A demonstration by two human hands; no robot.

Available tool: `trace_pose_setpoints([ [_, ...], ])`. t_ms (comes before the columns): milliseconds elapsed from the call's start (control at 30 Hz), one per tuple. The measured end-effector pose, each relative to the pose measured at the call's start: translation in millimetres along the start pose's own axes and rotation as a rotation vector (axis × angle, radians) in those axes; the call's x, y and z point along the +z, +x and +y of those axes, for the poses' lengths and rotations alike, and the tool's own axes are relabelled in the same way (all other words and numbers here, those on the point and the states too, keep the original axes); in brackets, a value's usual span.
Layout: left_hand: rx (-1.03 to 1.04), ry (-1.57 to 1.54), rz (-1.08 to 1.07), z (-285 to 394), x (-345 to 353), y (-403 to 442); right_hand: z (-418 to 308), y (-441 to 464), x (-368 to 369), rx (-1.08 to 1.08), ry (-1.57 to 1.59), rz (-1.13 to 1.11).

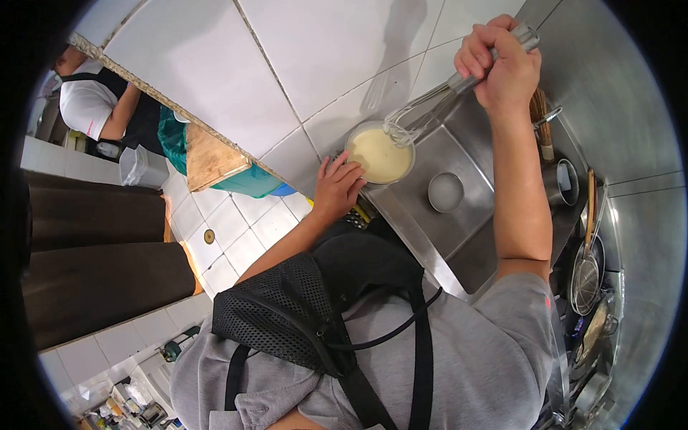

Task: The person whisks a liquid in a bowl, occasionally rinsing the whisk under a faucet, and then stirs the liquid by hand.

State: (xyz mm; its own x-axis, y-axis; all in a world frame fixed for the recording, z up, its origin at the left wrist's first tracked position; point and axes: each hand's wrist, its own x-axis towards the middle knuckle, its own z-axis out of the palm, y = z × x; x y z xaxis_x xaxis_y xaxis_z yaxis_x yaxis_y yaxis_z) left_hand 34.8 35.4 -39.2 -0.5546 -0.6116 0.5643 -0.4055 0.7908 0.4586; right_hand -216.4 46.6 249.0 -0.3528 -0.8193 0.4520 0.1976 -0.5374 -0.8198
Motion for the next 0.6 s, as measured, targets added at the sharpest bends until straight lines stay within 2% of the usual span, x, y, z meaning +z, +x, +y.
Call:
trace_pose_setpoints([
  [133,-0.012,-0.007,-0.004,1,0,1,23,-3,-12,-0.004,0.017,0.113],
  [200,-0.014,-0.006,-0.008,1,0,1,49,-2,-28,0.096,-0.028,0.314],
  [333,-0.012,0.006,-0.025,2,-2,2,72,-8,-57,0.128,-0.002,0.409],
  [400,-0.023,0.012,-0.034,4,-3,2,71,-15,-66,0.082,0.123,0.483],
  [467,-0.022,0.018,-0.049,7,-5,2,76,-19,-74,0.112,0.054,0.5],
  [567,-0.04,0.01,-0.07,9,-5,8,72,-23,-105,0.084,0.199,0.607],
  [600,-0.038,0.031,-0.074,9,-5,7,77,-27,-138,0.098,0.324,0.599],
])
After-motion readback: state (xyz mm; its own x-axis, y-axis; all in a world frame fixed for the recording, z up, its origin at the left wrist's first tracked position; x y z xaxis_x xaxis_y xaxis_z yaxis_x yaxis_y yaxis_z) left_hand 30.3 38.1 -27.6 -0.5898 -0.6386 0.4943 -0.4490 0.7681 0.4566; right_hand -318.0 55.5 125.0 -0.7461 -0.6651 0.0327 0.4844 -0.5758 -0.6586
